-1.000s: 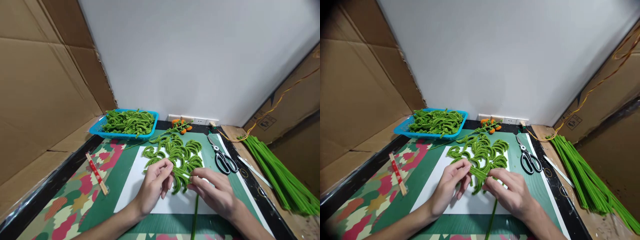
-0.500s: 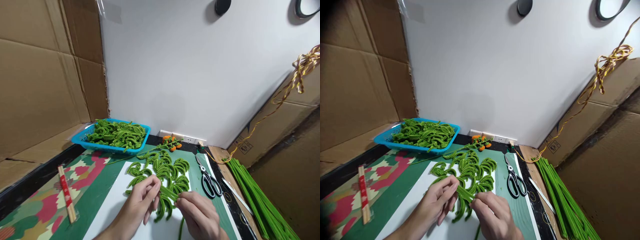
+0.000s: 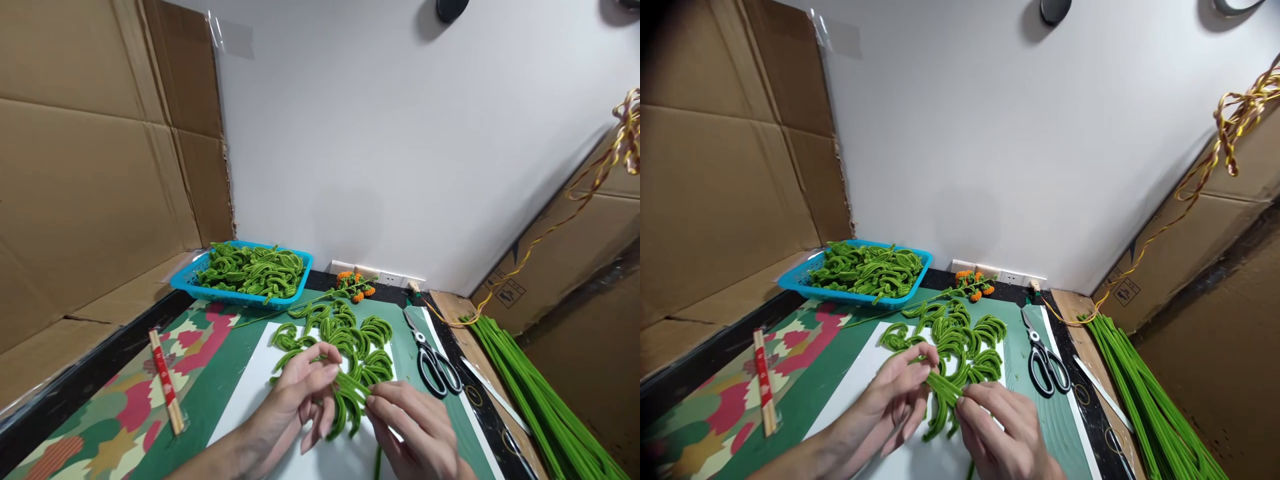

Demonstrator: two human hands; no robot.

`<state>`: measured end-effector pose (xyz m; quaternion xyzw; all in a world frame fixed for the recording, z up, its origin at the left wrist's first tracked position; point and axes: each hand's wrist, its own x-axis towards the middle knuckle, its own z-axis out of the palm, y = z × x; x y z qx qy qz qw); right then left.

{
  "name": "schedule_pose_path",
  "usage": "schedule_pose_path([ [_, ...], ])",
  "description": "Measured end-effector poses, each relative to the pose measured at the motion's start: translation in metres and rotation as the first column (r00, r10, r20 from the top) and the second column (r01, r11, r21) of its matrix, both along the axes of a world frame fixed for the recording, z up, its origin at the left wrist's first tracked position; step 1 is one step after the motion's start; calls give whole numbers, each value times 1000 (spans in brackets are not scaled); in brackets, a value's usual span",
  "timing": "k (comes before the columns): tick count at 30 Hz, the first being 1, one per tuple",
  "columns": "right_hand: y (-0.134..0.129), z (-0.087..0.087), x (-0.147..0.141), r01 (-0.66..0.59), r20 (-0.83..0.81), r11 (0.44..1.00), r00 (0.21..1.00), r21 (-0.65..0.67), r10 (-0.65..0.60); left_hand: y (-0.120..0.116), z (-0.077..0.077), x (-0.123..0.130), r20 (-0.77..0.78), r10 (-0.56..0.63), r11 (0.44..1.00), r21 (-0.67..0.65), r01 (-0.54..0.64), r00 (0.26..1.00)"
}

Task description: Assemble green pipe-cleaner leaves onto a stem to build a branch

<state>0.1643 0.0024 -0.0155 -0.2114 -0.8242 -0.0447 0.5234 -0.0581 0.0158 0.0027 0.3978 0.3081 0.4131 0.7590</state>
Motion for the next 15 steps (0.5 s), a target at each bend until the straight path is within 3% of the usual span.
schedule_pose_path([
  [7, -4, -1, -10, -30, -12, 998, 999, 51, 31, -5, -10, 3, -68, -138, 989, 36, 140, 988],
  [15, -4, -2, -12, -64, 41, 995, 997, 80, 61, -3, -13, 5, -96, -16, 1000, -13, 15, 995],
])
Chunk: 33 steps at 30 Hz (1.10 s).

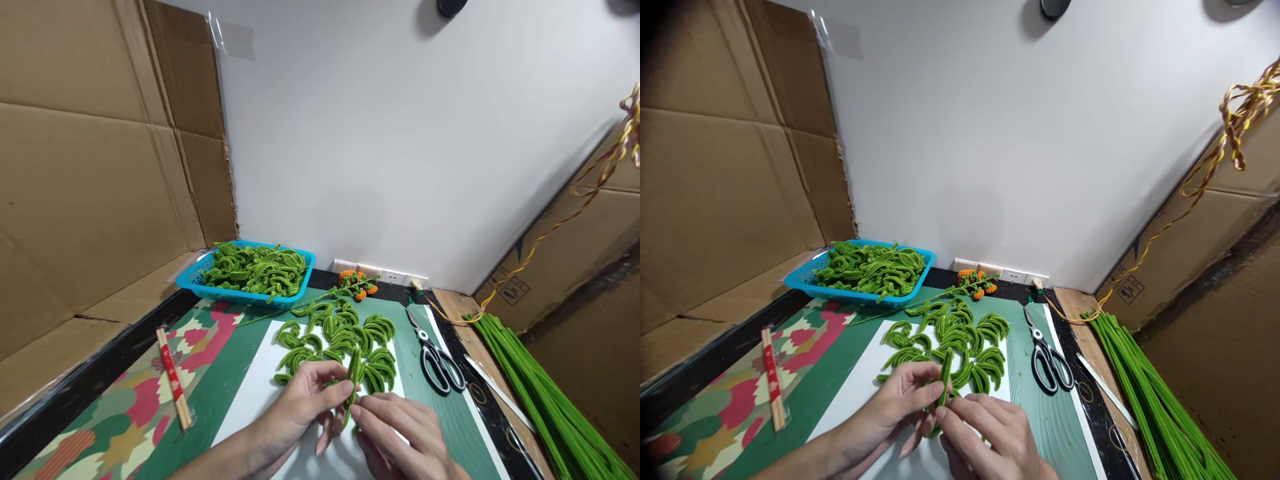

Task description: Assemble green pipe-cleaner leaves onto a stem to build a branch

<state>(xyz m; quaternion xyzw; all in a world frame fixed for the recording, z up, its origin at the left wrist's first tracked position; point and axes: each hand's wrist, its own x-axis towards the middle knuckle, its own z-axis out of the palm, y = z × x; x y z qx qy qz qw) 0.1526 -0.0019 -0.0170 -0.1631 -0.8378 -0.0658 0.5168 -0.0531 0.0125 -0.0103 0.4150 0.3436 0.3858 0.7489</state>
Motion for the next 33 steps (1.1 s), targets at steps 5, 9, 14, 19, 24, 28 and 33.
schedule_pose_path([
  [5, 0, 3, 10, 87, 6, 996, 996, -13, -87, 2, 1, -1, -26, -124, 991, 40, 125, 992],
  [9, 3, 2, 13, 169, -1, 985, 986, -38, -169, 0, -1, -1, -42, -157, 985, 68, 159, 987],
  [14, 5, 6, 11, 221, -1, 974, 975, -43, -221, -3, -2, 2, -82, -102, 985, 132, 112, 991],
  [19, 3, 14, 10, 219, 43, 972, 975, -83, -216, -2, 4, 3, -123, 4, 982, 189, 20, 992],
  [24, 23, 7, 43, 480, 184, 855, 875, -199, -448, 1, 14, -2, -140, 110, 981, 175, -85, 984],
  [28, 51, -1, 95, 821, 524, 349, 561, -452, -640, 4, 15, -5, -96, 91, 979, 191, -72, 991],
  [33, 63, 3, 126, 770, 573, 209, 600, -603, -559, 9, 11, -7, -9, 51, 985, 165, -49, 999],
])
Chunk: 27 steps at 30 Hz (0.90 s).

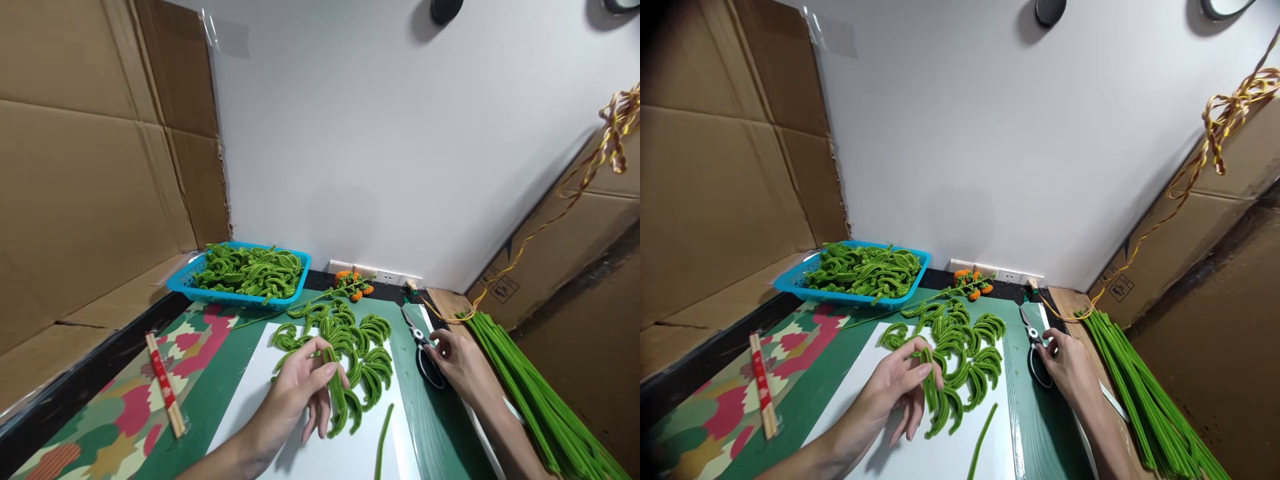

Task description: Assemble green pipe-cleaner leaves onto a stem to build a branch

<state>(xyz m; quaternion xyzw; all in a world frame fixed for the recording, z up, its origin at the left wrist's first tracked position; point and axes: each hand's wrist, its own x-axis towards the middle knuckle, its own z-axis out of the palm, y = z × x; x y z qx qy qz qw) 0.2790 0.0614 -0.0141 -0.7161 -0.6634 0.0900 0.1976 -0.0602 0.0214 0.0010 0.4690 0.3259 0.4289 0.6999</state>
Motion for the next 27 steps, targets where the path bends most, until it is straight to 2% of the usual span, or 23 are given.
schedule_pose_path([
  [5, -3, -10, 0, -38, 88, 999, 995, 5, 37, 3, -5, -3, 29, -39, 999, -17, 39, 999],
  [11, -5, -29, 4, -101, 200, 994, 974, -28, 105, -1, 3, -2, 14, 35, 999, -38, -34, 999],
  [15, -7, -27, -7, -24, 316, 999, 948, -26, 31, -1, 7, -1, 9, 35, 997, -74, -34, 999],
  [17, -7, -25, -12, 23, 321, 1000, 947, -8, -19, -1, 6, -2, -6, 14, 994, -105, -15, 1000],
  [20, -7, -22, -13, 57, 221, 993, 972, 108, -80, -1, 5, -2, -23, 0, 991, -130, -3, 1000],
  [22, -7, -20, -12, 50, 103, 968, 992, 245, -78, -2, 5, -2, -17, 8, 992, -123, -10, 1000],
  [25, -7, -13, -16, 9, -59, 875, 998, 484, 22, -3, 7, -2, 19, 18, 991, -130, -15, 1000],
  [27, -10, -8, -23, -59, -74, 790, 989, 610, 130, -3, 7, -4, 58, 4, 987, -163, 6, 998],
])
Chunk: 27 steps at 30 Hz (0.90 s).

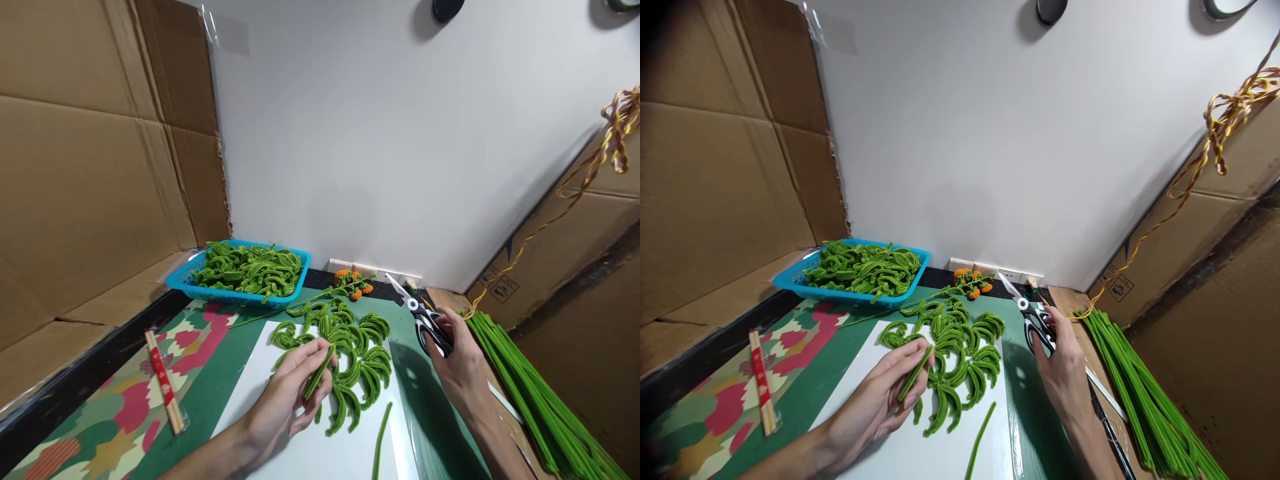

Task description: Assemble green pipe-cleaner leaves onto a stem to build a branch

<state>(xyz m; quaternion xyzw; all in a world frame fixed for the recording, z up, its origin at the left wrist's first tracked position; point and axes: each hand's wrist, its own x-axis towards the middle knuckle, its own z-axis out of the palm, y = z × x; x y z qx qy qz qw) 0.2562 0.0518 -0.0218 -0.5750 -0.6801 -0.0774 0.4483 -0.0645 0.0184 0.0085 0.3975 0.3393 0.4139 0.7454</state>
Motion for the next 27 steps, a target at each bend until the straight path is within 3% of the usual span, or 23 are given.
schedule_pose_path([
  [4, -13, 9, -24, -239, 123, 958, 967, 161, 221, 2, 1, -6, 98, -23, 996, -87, 32, 995],
  [11, -32, 9, -58, -444, 158, 883, 893, 152, 422, 7, -2, -12, 252, 24, 990, -143, 13, 967],
  [15, -34, 7, -60, -456, 168, 884, 884, 104, 436, 7, -4, -12, 279, 51, 996, -85, -28, 959],
  [21, -34, 3, -57, -433, 209, 897, 889, 92, 408, 3, 1, -5, 140, 98, 994, 37, -104, 985],
  [27, -37, 0, -60, -426, 241, 899, 888, 106, 392, -1, 1, -1, 52, 82, 996, 37, -84, 995],
])
